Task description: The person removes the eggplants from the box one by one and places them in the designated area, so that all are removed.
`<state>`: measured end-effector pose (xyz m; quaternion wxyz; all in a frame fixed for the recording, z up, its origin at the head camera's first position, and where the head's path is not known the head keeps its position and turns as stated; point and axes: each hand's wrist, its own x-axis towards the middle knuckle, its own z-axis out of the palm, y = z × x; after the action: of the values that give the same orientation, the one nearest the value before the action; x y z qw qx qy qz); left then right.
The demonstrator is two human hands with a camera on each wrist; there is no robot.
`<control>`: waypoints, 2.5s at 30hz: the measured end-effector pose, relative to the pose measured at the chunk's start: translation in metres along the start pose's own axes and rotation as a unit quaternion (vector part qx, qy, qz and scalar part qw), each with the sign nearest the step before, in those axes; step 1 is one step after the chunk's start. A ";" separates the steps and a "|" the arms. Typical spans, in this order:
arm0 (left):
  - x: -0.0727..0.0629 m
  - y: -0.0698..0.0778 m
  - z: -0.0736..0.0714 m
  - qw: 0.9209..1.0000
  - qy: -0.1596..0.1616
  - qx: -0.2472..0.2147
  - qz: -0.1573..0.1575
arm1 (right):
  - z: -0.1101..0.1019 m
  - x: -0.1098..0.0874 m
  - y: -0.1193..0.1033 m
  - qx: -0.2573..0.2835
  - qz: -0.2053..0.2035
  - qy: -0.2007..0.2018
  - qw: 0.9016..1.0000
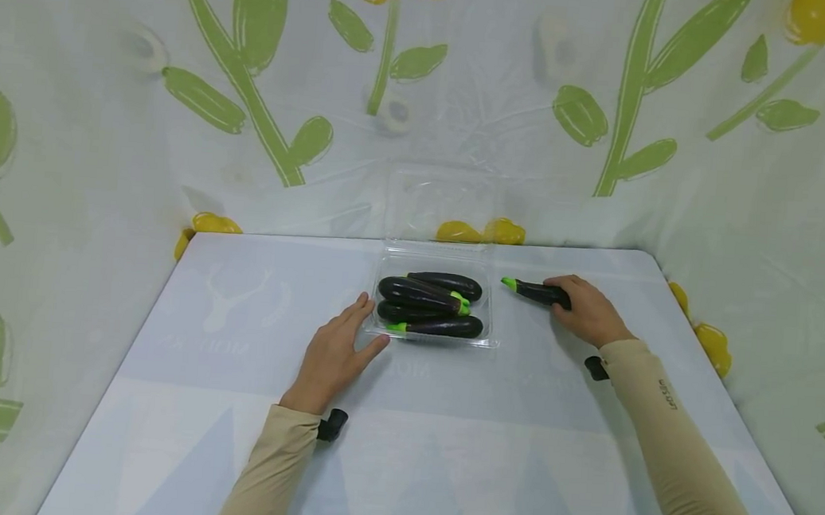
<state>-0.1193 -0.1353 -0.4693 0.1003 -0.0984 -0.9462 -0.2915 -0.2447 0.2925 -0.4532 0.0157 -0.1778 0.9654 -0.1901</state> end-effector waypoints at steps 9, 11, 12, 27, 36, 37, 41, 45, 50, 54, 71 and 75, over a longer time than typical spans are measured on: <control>0.000 0.001 0.001 1.000 0.004 0.001 0.000 | 0.003 0.002 0.002 -0.009 0.002 -0.013 1.000; 0.000 0.002 0.001 1.000 0.003 0.001 -0.001 | 0.004 0.002 0.001 -0.012 0.003 -0.012 1.000; 0.000 0.002 0.001 1.000 0.002 0.001 -0.002 | 0.004 0.002 0.001 -0.013 0.003 -0.012 1.000; -0.001 0.000 0.003 1.000 0.002 -0.003 -0.008 | 0.002 0.005 0.000 0.013 -0.005 -0.001 1.000; -0.001 0.000 0.003 1.000 -0.006 -0.004 -0.014 | -0.002 0.005 -0.005 0.017 -0.017 0.012 1.000; -0.001 -0.001 0.004 1.000 -0.004 -0.005 -0.012 | -0.002 0.005 -0.006 0.020 -0.016 0.012 1.000; -0.001 -0.001 0.004 1.000 0.003 -0.009 -0.005 | -0.002 0.006 -0.011 0.024 -0.017 0.014 0.999; -0.002 -0.001 0.004 1.000 0.007 -0.006 -0.004 | -0.002 0.008 -0.017 0.022 -0.026 0.021 0.999; -0.002 -0.001 0.004 1.000 0.012 -0.003 -0.003 | -0.003 0.013 -0.033 0.028 -0.054 0.040 0.997; -0.002 -0.001 0.003 1.000 0.011 -0.003 -0.004 | -0.003 0.018 -0.051 0.039 -0.069 0.049 0.996; 0.006 -0.001 -0.001 0.999 -0.019 0.031 0.013 | 0.003 0.029 -0.153 0.090 -0.153 -0.019 0.984; 0.010 -0.002 0.001 0.999 -0.038 0.037 0.003 | 0.008 0.033 -0.173 0.074 -0.165 -0.034 0.983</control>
<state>-0.1297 -0.1348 -0.4688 0.0688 -0.1089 -0.9592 -0.2515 -0.2163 0.1290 -0.3953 0.0302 -0.3393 0.9051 -0.2545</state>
